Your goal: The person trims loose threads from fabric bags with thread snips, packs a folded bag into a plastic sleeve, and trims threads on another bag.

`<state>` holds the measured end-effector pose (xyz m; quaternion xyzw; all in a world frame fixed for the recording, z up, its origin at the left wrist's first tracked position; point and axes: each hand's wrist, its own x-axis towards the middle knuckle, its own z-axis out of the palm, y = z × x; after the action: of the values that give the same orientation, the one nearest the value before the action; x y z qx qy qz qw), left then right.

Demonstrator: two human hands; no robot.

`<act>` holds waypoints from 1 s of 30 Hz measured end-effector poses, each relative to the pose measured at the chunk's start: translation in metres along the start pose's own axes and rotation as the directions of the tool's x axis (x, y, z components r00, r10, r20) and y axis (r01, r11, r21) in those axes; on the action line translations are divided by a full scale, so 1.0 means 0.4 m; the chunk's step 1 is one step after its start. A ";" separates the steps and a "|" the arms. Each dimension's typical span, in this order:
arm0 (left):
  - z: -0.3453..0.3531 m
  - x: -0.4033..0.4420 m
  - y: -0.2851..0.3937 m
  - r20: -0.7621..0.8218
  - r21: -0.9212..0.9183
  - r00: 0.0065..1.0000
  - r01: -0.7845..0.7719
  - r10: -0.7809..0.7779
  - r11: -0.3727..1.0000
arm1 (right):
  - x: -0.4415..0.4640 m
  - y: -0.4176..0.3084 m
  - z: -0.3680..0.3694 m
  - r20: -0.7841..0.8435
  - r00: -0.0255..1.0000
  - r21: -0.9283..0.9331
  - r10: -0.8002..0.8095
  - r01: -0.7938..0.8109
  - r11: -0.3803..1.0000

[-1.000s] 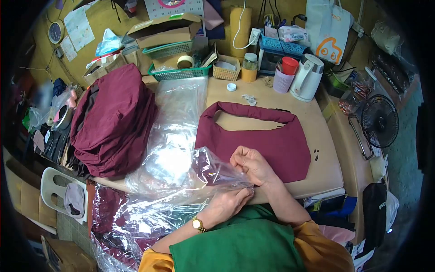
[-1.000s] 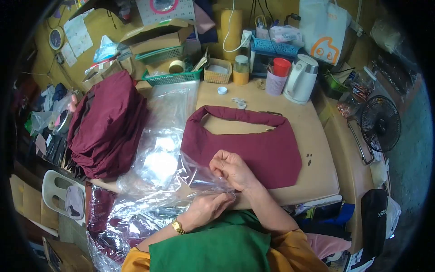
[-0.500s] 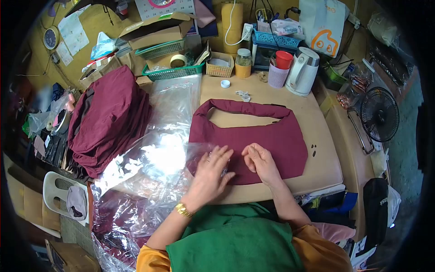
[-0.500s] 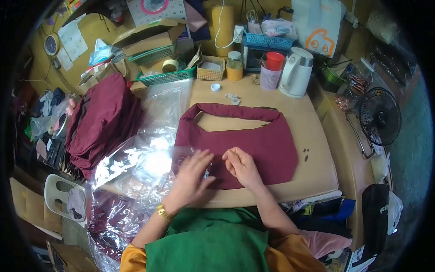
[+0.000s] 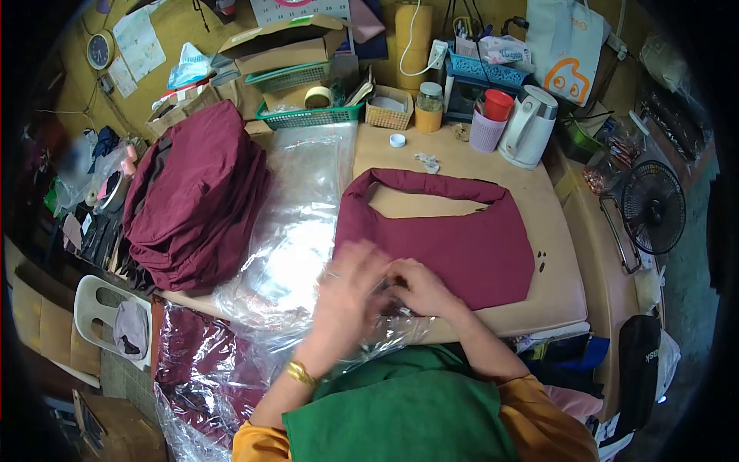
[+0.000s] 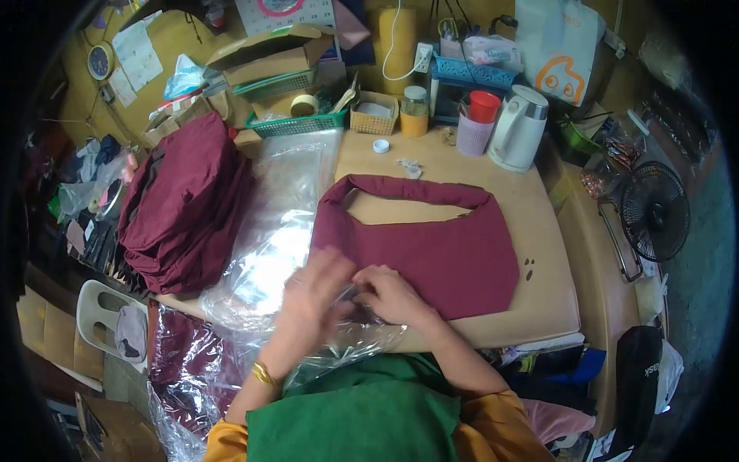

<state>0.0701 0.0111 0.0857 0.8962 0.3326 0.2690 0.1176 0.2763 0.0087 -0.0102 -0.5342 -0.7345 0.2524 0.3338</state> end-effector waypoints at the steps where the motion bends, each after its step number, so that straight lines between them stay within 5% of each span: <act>1: 0.010 -0.031 -0.050 -0.027 0.222 0.994 0.111 -0.108 0.969 | -0.008 -0.017 0.032 -0.031 0.999 0.012 -0.045 0.046 0.999; 2: 0.017 -0.057 -0.104 -0.082 0.431 0.977 0.212 -0.196 0.877 | -0.007 -0.033 0.060 -0.069 0.993 0.017 -0.095 0.097 0.995; 4: -0.040 -0.084 -0.146 0.068 0.451 0.894 0.368 -0.442 0.813 | 0.004 -0.065 0.114 -0.134 0.990 0.106 -0.034 0.049 0.993; 6: -0.098 -0.086 -0.154 0.228 0.423 0.777 0.464 -0.587 0.778 | 0.033 -0.081 0.120 -0.050 0.994 0.396 0.094 -0.067 0.916; 8: -0.125 -0.100 -0.149 0.209 0.356 0.823 0.439 -0.528 0.825 | 0.046 -0.048 0.122 -0.018 0.997 0.662 0.072 -0.042 0.748; 10: -0.138 -0.103 -0.148 0.069 0.040 0.908 0.412 -0.413 0.910 | 0.044 -0.009 0.060 0.225 0.968 0.795 -0.108 -0.119 0.595; 12: -0.137 -0.071 -0.102 0.107 -0.327 0.887 0.458 -0.449 0.826 | 0.043 -0.055 -0.047 0.330 0.920 0.801 -0.210 -0.155 0.579; 14: -0.055 -0.052 -0.097 0.031 -0.498 0.983 0.174 -0.183 0.849 | 0.067 -0.083 -0.090 0.243 0.955 0.861 -0.171 -0.132 0.491; 15: -0.046 -0.026 -0.065 -0.001 -0.429 0.995 0.089 -0.099 0.899 | 0.070 -0.116 -0.087 0.120 0.980 0.923 -0.160 -0.051 0.380; 16: -0.041 0.002 -0.037 -0.031 -0.355 0.999 -0.002 -0.009 0.935 | 0.071 -0.113 -0.092 0.118 0.981 0.921 -0.157 -0.049 0.387; 18: -0.040 0.026 -0.027 -0.084 -0.377 0.996 -0.001 -0.033 0.926 | 0.076 -0.100 -0.104 0.503 0.849 0.743 -0.158 -0.332 0.581; 19: -0.066 0.037 -0.019 0.032 -0.330 0.983 0.180 -0.180 0.926 | 0.065 -0.099 -0.123 0.469 0.883 0.519 0.028 -0.301 0.800; 20: -0.085 0.046 -0.021 0.137 -0.262 0.936 0.350 -0.325 0.899 | 0.051 -0.078 -0.141 0.463 0.886 0.516 0.031 -0.298 0.803; 24: -0.077 -0.006 -0.134 0.296 -0.263 0.891 0.423 -0.344 0.867 | -0.021 -0.025 -0.206 0.036 0.982 0.634 0.183 -0.165 0.756; 25: -0.062 -0.022 -0.161 0.299 -0.267 0.892 0.419 -0.339 0.868 | -0.036 -0.021 -0.219 -0.113 0.977 0.673 0.181 -0.059 0.737; 27: -0.042 -0.041 -0.201 0.055 -0.429 0.929 0.352 -0.365 0.832 | -0.069 0.007 -0.248 -0.070 0.975 0.710 0.213 -0.102 0.697; 30: -0.064 -0.038 -0.222 0.070 -0.463 0.876 0.452 -0.477 0.762 | -0.087 0.020 -0.271 -0.022 0.954 0.698 0.300 -0.201 0.687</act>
<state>-0.0010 0.0686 0.0663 0.7234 0.4727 0.3263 0.3831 0.3709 -0.0206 0.0468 -0.4830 -0.4838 0.5134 0.5187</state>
